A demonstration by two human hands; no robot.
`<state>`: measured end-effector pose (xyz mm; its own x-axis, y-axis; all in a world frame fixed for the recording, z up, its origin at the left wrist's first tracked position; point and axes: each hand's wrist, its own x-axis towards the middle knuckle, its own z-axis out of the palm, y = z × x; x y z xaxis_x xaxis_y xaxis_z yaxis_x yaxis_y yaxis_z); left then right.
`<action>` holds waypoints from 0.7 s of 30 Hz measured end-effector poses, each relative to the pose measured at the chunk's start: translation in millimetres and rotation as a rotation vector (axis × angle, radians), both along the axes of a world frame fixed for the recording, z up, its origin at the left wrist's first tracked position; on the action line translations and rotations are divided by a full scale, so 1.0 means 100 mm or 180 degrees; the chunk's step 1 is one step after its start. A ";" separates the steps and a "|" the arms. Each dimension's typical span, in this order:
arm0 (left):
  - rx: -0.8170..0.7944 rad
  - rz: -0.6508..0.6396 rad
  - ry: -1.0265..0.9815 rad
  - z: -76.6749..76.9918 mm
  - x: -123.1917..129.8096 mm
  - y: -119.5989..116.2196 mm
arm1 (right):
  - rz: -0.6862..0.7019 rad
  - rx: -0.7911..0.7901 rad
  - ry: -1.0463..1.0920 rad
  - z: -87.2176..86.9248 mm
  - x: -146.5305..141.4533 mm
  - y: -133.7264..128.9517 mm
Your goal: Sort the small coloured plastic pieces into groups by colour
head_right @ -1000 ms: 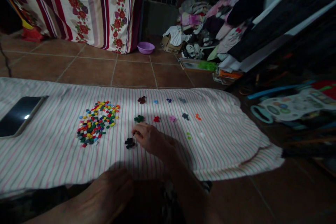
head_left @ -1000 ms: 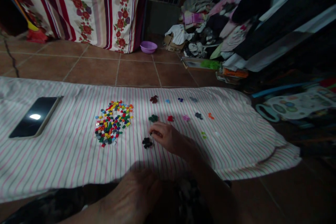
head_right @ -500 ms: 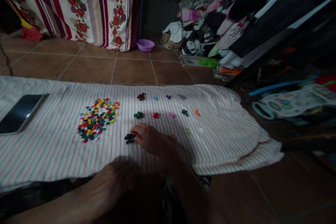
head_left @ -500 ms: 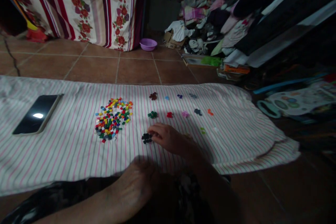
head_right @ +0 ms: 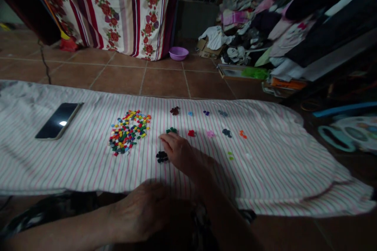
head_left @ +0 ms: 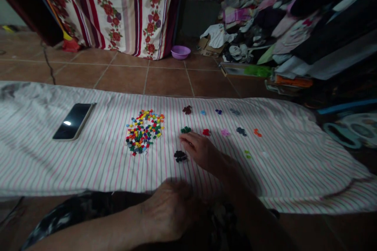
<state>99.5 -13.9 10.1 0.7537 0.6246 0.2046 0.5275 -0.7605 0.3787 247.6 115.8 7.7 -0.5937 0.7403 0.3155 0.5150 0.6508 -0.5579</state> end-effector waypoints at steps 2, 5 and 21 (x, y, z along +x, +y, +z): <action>0.0002 -0.0051 0.0111 0.02 -0.01 -0.01 | 0.0086 0.0069 0.0011 0.01 -0.10 0.00; -0.0099 -0.0070 0.0343 0.00 -0.03 -0.02 | 0.0220 0.0121 0.0057 0.01 -0.27 -0.01; -0.0126 0.0566 0.1217 0.00 -0.24 0.06 | 0.0765 0.0063 -0.0272 -0.17 -1.06 -0.04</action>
